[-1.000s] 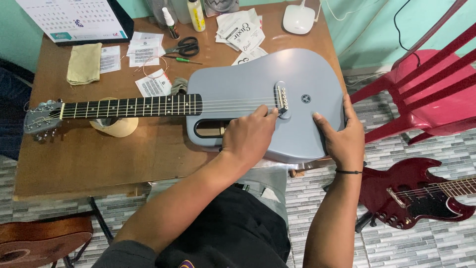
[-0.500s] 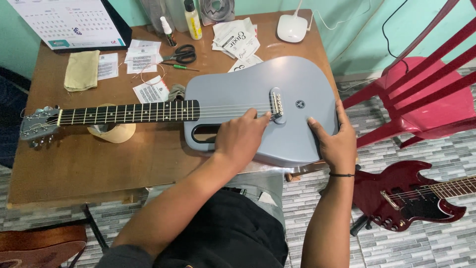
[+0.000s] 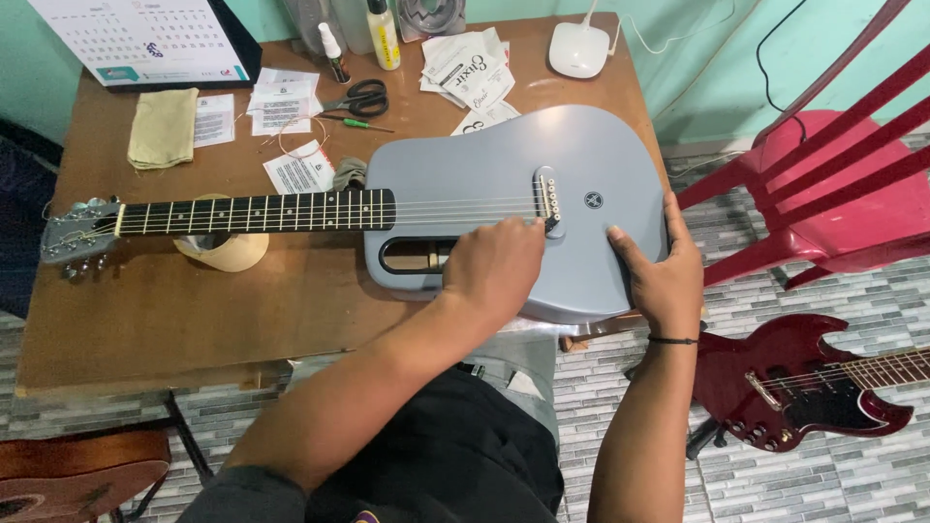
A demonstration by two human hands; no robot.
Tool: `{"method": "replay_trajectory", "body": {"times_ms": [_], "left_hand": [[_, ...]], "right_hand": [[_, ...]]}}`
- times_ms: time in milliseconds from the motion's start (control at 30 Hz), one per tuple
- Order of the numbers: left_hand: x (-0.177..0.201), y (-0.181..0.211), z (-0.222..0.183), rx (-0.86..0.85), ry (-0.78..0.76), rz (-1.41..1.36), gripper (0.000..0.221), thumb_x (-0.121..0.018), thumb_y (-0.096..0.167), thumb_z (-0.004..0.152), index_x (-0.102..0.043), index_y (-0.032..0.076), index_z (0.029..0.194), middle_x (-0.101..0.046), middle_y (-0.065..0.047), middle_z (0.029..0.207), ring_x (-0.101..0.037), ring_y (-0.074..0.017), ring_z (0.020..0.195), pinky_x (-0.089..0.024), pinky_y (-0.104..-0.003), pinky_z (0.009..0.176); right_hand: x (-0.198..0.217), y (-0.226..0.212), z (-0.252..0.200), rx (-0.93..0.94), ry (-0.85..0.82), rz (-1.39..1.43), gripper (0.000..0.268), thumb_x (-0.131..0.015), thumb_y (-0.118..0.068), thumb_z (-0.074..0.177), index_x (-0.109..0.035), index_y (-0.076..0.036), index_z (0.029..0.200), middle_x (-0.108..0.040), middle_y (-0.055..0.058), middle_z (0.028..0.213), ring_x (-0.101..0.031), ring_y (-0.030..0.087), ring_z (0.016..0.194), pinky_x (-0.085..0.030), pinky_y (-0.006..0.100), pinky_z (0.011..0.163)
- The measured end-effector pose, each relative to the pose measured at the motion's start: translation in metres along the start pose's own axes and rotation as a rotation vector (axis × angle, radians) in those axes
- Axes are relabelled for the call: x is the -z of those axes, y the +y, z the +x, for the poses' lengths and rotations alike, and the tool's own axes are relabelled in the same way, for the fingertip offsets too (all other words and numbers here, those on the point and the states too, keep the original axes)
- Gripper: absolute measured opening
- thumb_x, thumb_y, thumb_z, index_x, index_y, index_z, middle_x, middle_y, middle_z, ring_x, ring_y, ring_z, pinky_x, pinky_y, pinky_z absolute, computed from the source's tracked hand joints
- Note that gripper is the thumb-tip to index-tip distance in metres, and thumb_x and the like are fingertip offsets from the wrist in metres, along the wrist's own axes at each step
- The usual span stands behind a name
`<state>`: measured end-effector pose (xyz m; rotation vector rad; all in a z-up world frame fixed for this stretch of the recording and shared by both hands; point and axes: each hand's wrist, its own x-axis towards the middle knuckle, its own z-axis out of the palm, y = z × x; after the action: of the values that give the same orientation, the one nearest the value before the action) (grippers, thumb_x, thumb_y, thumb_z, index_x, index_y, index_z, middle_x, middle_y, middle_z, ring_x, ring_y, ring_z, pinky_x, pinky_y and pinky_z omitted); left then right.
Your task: Removing old strings from an acoustic guitar using a manual string winder and hands.
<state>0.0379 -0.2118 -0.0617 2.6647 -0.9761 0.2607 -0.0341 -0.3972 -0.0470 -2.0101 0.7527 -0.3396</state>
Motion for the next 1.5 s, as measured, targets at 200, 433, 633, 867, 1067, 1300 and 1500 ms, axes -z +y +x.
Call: {"method": "replay_trajectory", "body": {"times_ms": [200, 433, 633, 867, 1067, 1300, 1500], "left_hand": [[0.012, 0.002, -0.01, -0.009, 0.006, -0.022, 0.015, -0.065, 0.004, 0.093, -0.076, 0.006, 0.102, -0.068, -0.01, 0.069, -0.072, -0.0326, 0.053, -0.058, -0.048, 0.043], [0.009, -0.002, -0.014, -0.014, -0.001, 0.025, 0.027, -0.068, 0.005, 0.092, -0.075, 0.007, 0.118, -0.07, -0.012, 0.081, -0.073, -0.0285, 0.054, -0.059, -0.047, 0.045], [0.006, 0.005, -0.012, -0.035, -0.118, -0.075, 0.035, -0.065, -0.005, 0.089, -0.071, -0.005, 0.124, -0.064, -0.02, 0.099, -0.075, -0.0351, 0.064, -0.061, -0.05, 0.048], [-0.018, 0.011, -0.006, 0.005, -0.016, 0.012, 0.02, -0.061, 0.002, 0.096, -0.075, -0.004, 0.108, -0.061, -0.011, 0.08, -0.073, -0.0312, 0.056, -0.059, -0.046, 0.044], [-0.001, -0.014, 0.022, -0.129, -0.02, 0.033, 0.014, -0.063, -0.004, 0.088, -0.077, -0.002, 0.089, -0.06, -0.011, 0.071, -0.072, -0.0338, 0.053, -0.057, -0.044, 0.039], [0.003, -0.027, 0.04, -0.272, -0.006, 0.088, 0.016, -0.064, -0.007, 0.088, -0.073, 0.003, 0.079, -0.06, -0.008, 0.069, -0.074, -0.0336, 0.058, -0.059, -0.045, 0.042], [0.014, -0.039, 0.029, -0.262, -0.01, -0.051, 0.019, -0.063, -0.009, 0.088, -0.069, 0.004, 0.075, -0.062, -0.011, 0.07, -0.074, -0.0362, 0.057, -0.06, -0.045, 0.045]], "right_hand": [[0.001, -0.004, -0.002, 0.006, -0.01, 0.005, 0.084, -0.082, -0.036, 0.087, -0.041, -0.019, 0.158, -0.053, 0.026, 0.146, -0.05, 0.045, 0.135, -0.039, 0.055, 0.107], [0.002, -0.004, -0.003, -0.006, -0.006, 0.009, 0.083, -0.082, -0.035, 0.087, -0.042, -0.018, 0.158, -0.052, 0.027, 0.147, -0.048, 0.046, 0.136, -0.038, 0.056, 0.109], [0.001, -0.004, -0.002, -0.013, 0.003, 0.025, 0.083, -0.083, -0.034, 0.086, -0.042, -0.018, 0.157, -0.051, 0.027, 0.147, -0.048, 0.046, 0.137, -0.038, 0.057, 0.11], [0.0, -0.004, -0.002, 0.004, 0.003, 0.032, 0.084, -0.084, -0.036, 0.085, -0.043, -0.017, 0.157, -0.053, 0.027, 0.145, -0.05, 0.047, 0.134, -0.039, 0.057, 0.108], [0.001, -0.007, -0.005, 0.018, 0.004, 0.005, 0.083, -0.083, -0.035, 0.087, -0.042, -0.019, 0.157, -0.054, 0.026, 0.144, -0.052, 0.045, 0.132, -0.041, 0.055, 0.106], [0.001, -0.005, -0.003, 0.026, 0.006, -0.003, 0.083, -0.083, -0.036, 0.087, -0.043, -0.02, 0.157, -0.057, 0.023, 0.141, -0.056, 0.041, 0.128, -0.043, 0.053, 0.103], [0.0, 0.001, -0.002, 0.054, 0.011, -0.014, 0.083, -0.083, -0.037, 0.087, -0.043, -0.018, 0.157, -0.057, 0.024, 0.14, -0.057, 0.042, 0.126, -0.043, 0.053, 0.102]]}}
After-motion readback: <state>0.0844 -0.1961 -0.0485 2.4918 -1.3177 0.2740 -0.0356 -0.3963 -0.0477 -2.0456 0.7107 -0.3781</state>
